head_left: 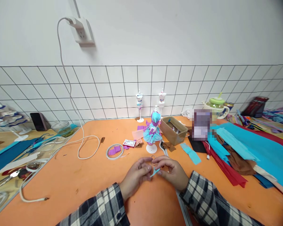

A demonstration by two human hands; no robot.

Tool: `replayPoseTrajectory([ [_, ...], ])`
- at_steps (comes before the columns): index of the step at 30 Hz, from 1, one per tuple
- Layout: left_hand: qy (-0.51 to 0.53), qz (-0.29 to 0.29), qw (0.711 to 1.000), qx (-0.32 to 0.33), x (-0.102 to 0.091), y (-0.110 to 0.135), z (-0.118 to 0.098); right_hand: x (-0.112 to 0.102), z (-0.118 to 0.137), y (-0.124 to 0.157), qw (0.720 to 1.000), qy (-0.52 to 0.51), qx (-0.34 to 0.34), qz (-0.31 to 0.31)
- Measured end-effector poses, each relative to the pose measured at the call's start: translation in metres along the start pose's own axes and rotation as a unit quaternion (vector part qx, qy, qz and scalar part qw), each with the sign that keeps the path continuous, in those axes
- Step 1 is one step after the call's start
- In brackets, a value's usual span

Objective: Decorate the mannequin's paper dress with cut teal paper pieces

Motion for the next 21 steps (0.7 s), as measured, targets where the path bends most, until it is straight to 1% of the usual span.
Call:
replayPoseTrajectory([
  [1, -0.093, -0.056, 0.993, 0.047, -0.006, -0.001, -0.006, -0.005, 0.001, -0.001, 1.000, 0.005, -0.002, 0.004],
  [2, -0.185, -0.109, 0.973, 0.089, -0.011, -0.003, -0.012, -0.010, 0.002, -0.002, 1.000, 0.011, 0.000, 0.011],
  [3, -0.269, -0.153, 0.943, 0.122, -0.015, -0.005, -0.019, -0.017, 0.003, -0.004, 1.000, 0.017, 0.004, 0.022],
  [5, -0.395, -0.208, 0.881, 0.155, -0.022, -0.016, -0.030, -0.036, 0.009, -0.011, 0.999, 0.034, 0.025, 0.034],
  [6, -0.442, -0.220, 0.855, 0.158, -0.024, -0.023, -0.034, -0.047, 0.014, -0.017, 0.998, 0.043, 0.034, 0.023],
  [7, -0.473, -0.228, 0.836, 0.158, -0.025, -0.032, -0.037, -0.058, 0.021, -0.023, 0.998, 0.041, 0.041, 0.021],
  [8, -0.493, -0.225, 0.826, 0.153, -0.026, -0.042, -0.037, -0.068, 0.029, -0.030, 0.999, 0.030, 0.038, 0.016],
  [10, -0.504, -0.215, 0.828, 0.121, -0.025, -0.061, -0.035, -0.083, 0.046, -0.044, 0.998, 0.020, 0.037, 0.042],
  [11, -0.505, -0.221, 0.829, 0.098, -0.025, -0.069, -0.032, -0.088, 0.053, -0.051, 0.997, 0.021, 0.045, 0.057],
  [12, -0.506, -0.227, 0.828, 0.078, -0.025, -0.076, -0.030, -0.091, 0.060, -0.057, 0.997, 0.019, 0.047, 0.058],
  [15, -0.520, -0.240, 0.818, 0.051, -0.027, -0.089, -0.024, -0.088, 0.068, -0.068, 0.997, 0.010, 0.056, 0.050],
  [18, -0.543, -0.244, 0.803, 0.041, -0.032, -0.093, -0.024, -0.078, 0.063, -0.072, 0.993, 0.055, 0.081, 0.060],
  [21, -0.562, -0.245, 0.789, 0.033, -0.036, -0.095, -0.025, -0.073, 0.056, -0.074, 0.990, 0.083, 0.085, 0.080],
])
Point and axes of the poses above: each hand's wrist, its own y-axis away from the middle knuckle, its own x-axis out of the palm, z = x × y, the point moved 3 cm from there along -y, towards the middle knuckle, and after that the axes turned 14 degrees about z, right-handed, at the moved point
